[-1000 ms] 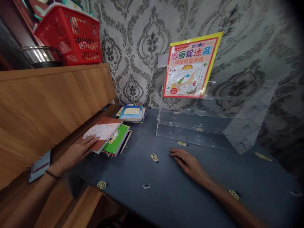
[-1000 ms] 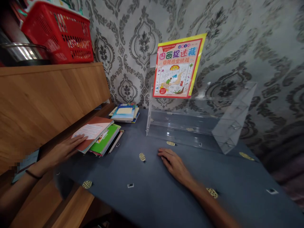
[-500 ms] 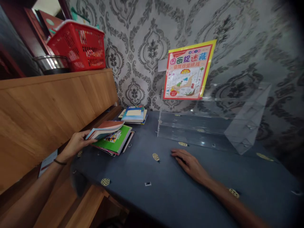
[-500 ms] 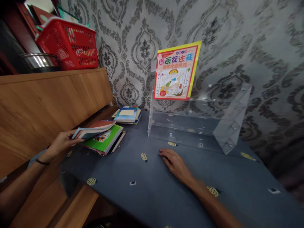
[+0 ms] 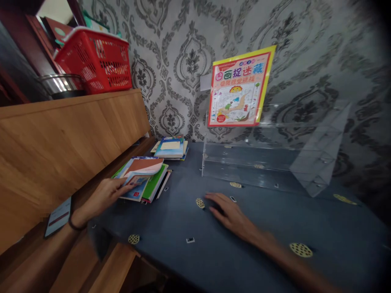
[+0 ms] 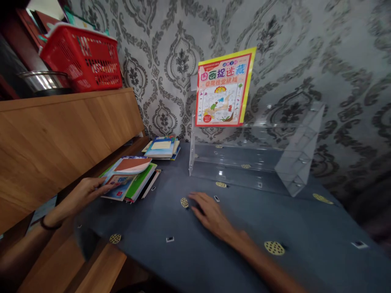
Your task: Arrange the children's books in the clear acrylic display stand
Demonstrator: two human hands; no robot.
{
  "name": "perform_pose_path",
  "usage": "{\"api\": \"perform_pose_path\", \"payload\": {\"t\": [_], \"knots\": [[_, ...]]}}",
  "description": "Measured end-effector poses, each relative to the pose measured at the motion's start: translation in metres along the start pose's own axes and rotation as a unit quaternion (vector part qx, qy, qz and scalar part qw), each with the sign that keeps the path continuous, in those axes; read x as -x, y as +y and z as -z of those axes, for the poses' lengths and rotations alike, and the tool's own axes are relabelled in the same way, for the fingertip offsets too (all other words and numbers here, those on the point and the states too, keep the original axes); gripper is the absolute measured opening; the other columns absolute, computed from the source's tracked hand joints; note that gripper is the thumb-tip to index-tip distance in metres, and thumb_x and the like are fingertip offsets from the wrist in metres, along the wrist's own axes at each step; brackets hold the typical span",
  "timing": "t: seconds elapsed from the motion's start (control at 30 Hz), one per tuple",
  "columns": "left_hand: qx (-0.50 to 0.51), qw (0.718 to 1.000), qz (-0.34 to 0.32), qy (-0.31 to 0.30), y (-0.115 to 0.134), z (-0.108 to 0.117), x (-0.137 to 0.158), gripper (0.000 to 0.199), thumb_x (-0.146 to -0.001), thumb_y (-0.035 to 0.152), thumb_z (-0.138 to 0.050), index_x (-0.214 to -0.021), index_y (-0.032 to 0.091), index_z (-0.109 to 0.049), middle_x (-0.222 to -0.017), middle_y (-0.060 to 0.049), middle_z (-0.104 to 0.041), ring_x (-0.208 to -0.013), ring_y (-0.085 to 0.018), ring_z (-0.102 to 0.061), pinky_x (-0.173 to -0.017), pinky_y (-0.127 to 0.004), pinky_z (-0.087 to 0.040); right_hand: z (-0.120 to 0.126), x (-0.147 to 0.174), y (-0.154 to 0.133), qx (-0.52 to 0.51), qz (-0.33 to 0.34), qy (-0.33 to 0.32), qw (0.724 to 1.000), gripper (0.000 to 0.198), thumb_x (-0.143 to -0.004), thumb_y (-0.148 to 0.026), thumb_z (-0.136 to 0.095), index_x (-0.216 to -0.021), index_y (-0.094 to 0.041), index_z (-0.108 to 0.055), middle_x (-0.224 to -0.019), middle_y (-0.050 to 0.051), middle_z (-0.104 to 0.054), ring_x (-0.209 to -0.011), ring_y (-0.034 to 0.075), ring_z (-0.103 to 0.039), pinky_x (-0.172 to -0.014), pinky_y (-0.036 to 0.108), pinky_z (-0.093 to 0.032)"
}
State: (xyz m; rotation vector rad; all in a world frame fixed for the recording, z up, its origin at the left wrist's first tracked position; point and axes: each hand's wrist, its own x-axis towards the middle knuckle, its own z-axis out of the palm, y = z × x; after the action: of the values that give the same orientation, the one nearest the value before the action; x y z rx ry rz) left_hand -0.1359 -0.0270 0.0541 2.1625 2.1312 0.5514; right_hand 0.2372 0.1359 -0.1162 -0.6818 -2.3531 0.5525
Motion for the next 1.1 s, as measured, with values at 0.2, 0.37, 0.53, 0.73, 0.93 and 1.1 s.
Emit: {"api": "perform_pose_path", "payload": {"t": [0.2, 0.37, 0.53, 0.73, 0.93, 1.1], "knots": [[-0.143, 0.976, -0.16, -0.028, 0.052, -0.035, 0.0, 0.038, -0.104, 0.043, -0.039, -0.093, 0.021, -0.068, -0.083, -0.005, -0.073, -0.076, -0.019, -0.067, -0.066, -0.027, -0.046, -0.033, -0.049, -0.068, -0.049, 0.126, 0.009, 0.991, 0.073, -0.095, -0.025, -0.059, -0.159, -0.024, -0.025, -0.159, 0.014, -0.041, -0.147, 0.027, -0.037, -0.118, 0.052, -0.038], [-0.233, 0.951, -0.203, -0.022, 0.056, -0.053, 0.009, 0.03, -0.104, 0.032, -0.041, -0.088, 0.022, -0.063, -0.077, -0.003, -0.07, -0.074, -0.019, -0.065, -0.059, -0.028, -0.042, -0.058, -0.072, -0.057, -0.093, 0.166, 0.04, 0.981, 0.049, -0.094, -0.016, -0.059, -0.141, -0.029, -0.055, -0.136, 0.009, -0.065, -0.134, 0.024, -0.054, -0.112, 0.051, -0.045], [-0.222, 0.948, -0.229, 0.003, 0.055, -0.054, 0.016, 0.027, -0.103, 0.029, -0.043, -0.085, 0.022, -0.061, -0.076, -0.002, -0.069, -0.071, -0.017, -0.061, -0.06, -0.028, -0.042, -0.068, -0.081, -0.03, -0.107, 0.133, 0.03, 0.985, 0.044, -0.092, -0.011, -0.057, -0.13, -0.03, -0.066, -0.135, 0.008, -0.067, -0.131, 0.024, -0.058, -0.11, 0.051, -0.046], [-0.173, 0.949, -0.247, 0.086, 0.079, -0.028, -0.003, 0.046, -0.106, 0.044, -0.031, -0.078, 0.021, -0.061, -0.067, -0.002, -0.062, -0.062, -0.015, -0.055, -0.054, -0.028, -0.035, -0.041, -0.078, -0.032, -0.176, 0.066, 0.025, 0.982, 0.032, -0.096, -0.026, -0.056, -0.123, -0.029, -0.071, -0.126, 0.006, -0.072, -0.123, 0.025, -0.063, -0.108, 0.049, -0.047], [-0.174, 0.965, -0.165, 0.102, 0.118, -0.001, -0.075, 0.057, -0.1, 0.065, -0.03, -0.087, 0.02, -0.062, -0.06, 0.0, -0.051, -0.06, -0.015, -0.051, -0.059, -0.027, -0.026, -0.002, -0.049, -0.04, -0.299, -0.099, 0.024, 0.949, 0.038, -0.089, -0.054, -0.063, -0.098, -0.02, -0.076, -0.09, 0.005, -0.075, -0.086, 0.024, -0.07, -0.08, 0.039, -0.057], [-0.092, 0.971, -0.213, 0.061, 0.128, -0.039, -0.143, 0.05, -0.104, 0.054, -0.034, -0.082, 0.018, -0.062, -0.065, -0.001, -0.056, -0.065, -0.016, -0.053, -0.064, -0.028, -0.03, 0.026, -0.004, -0.047, -0.427, -0.213, -0.05, 0.878, 0.048, -0.078, -0.065, -0.072, -0.085, -0.017, -0.072, -0.063, 0.0, -0.065, -0.056, 0.014, -0.059, -0.059, 0.029, -0.055]]}}
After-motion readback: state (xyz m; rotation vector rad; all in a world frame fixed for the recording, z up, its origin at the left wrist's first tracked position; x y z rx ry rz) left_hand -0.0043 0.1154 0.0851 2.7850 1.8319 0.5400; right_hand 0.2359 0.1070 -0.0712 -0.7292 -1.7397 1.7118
